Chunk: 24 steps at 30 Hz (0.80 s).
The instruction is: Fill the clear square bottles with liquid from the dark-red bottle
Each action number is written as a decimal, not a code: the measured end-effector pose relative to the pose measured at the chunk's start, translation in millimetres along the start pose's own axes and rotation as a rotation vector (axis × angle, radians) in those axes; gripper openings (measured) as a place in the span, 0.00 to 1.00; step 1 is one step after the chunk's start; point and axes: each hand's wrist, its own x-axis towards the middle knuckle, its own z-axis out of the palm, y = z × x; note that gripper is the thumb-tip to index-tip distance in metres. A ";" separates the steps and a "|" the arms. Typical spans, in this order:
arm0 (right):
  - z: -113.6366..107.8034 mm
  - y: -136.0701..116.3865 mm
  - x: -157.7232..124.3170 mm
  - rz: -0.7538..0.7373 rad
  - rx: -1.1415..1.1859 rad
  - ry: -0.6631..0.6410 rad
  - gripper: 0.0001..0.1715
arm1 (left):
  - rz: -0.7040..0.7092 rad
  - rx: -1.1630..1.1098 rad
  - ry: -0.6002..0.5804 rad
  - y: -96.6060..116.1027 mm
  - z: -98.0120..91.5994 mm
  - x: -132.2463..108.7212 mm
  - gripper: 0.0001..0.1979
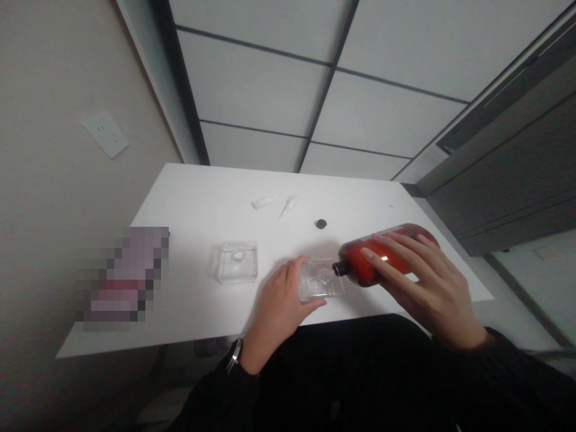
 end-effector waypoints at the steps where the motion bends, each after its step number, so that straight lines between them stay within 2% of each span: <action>1: -0.1 0.0 0.0 0.000 -0.002 -0.002 0.52 | 0.000 -0.003 -0.001 -0.1 0.0 0.2 0.43; 24: -2.6 3.6 -0.9 0.002 -0.002 -0.008 0.53 | -0.002 -0.004 0.004 -2.3 -0.5 -0.1 0.42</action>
